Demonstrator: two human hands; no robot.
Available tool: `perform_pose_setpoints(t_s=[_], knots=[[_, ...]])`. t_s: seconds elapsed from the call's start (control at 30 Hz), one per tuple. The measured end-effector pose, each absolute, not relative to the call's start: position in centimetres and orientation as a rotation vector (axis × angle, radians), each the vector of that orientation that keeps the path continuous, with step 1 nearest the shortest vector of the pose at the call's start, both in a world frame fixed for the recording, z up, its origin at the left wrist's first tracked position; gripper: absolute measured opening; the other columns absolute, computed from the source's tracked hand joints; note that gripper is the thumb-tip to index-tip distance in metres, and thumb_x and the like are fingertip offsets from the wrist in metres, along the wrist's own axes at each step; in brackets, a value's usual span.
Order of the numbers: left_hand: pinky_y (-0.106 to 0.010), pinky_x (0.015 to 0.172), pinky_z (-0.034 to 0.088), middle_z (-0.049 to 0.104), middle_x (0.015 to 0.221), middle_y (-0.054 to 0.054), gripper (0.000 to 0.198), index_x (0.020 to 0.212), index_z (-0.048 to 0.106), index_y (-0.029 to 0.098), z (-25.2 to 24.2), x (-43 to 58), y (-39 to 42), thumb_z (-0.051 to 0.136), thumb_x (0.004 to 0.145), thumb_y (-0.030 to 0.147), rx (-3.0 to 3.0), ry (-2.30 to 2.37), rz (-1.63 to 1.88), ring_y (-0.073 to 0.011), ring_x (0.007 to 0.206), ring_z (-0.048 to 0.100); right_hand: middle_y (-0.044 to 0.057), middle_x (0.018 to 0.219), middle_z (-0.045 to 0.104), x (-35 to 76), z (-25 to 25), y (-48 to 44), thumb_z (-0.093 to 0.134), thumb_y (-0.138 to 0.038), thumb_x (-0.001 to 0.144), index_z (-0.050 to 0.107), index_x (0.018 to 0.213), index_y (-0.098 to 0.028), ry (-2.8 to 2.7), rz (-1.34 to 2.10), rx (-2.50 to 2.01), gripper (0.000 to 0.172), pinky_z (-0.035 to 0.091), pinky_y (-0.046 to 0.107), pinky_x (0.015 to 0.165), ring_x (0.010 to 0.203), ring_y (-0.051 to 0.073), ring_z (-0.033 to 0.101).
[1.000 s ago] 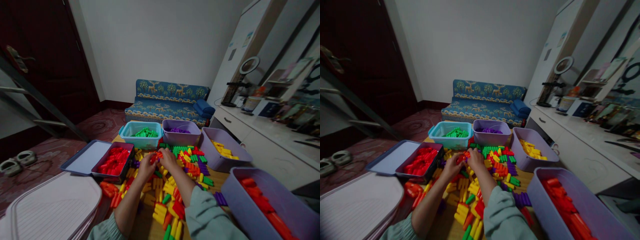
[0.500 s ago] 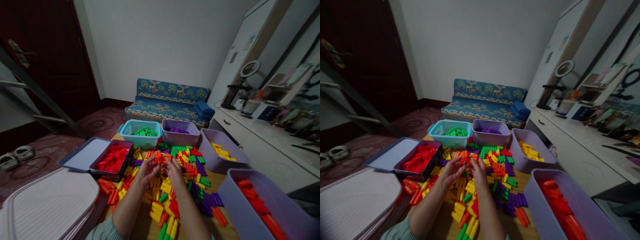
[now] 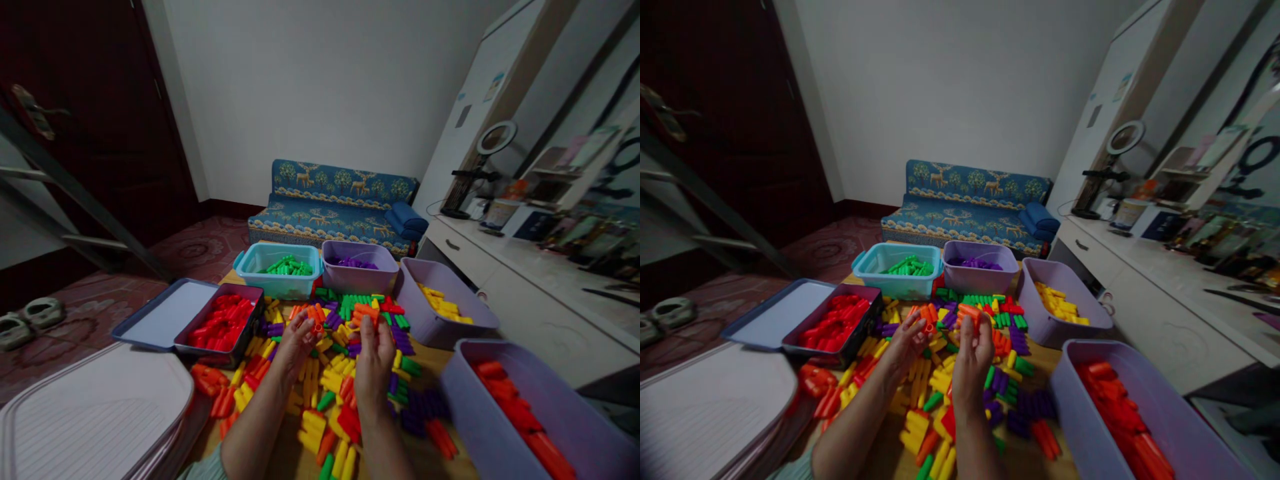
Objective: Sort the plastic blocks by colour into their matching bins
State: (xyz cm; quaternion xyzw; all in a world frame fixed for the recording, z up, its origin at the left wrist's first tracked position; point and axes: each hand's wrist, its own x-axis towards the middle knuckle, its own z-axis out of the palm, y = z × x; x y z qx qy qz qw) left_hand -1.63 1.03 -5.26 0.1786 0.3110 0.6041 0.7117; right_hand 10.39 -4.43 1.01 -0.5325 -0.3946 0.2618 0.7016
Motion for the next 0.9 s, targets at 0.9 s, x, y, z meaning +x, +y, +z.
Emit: perform_pose_setpoints(t_s=[0.9], knots=[[-0.026,0.072,0.053,0.069,0.097,-0.007,0.041,0.097,0.065,0.015,-4.9,-0.1,-0.2,0.081,0.061,0.026,0.616,0.66,1.331,-0.0176,0.084,0.066,0.007,0.103,0.068,10.2,-3.9,-2.7,0.059,-0.058,0.075,0.059,0.118,-0.02,-0.947,1.047,-1.211,0.057,0.049,0.025,0.058,0.083,0.021,0.063]])
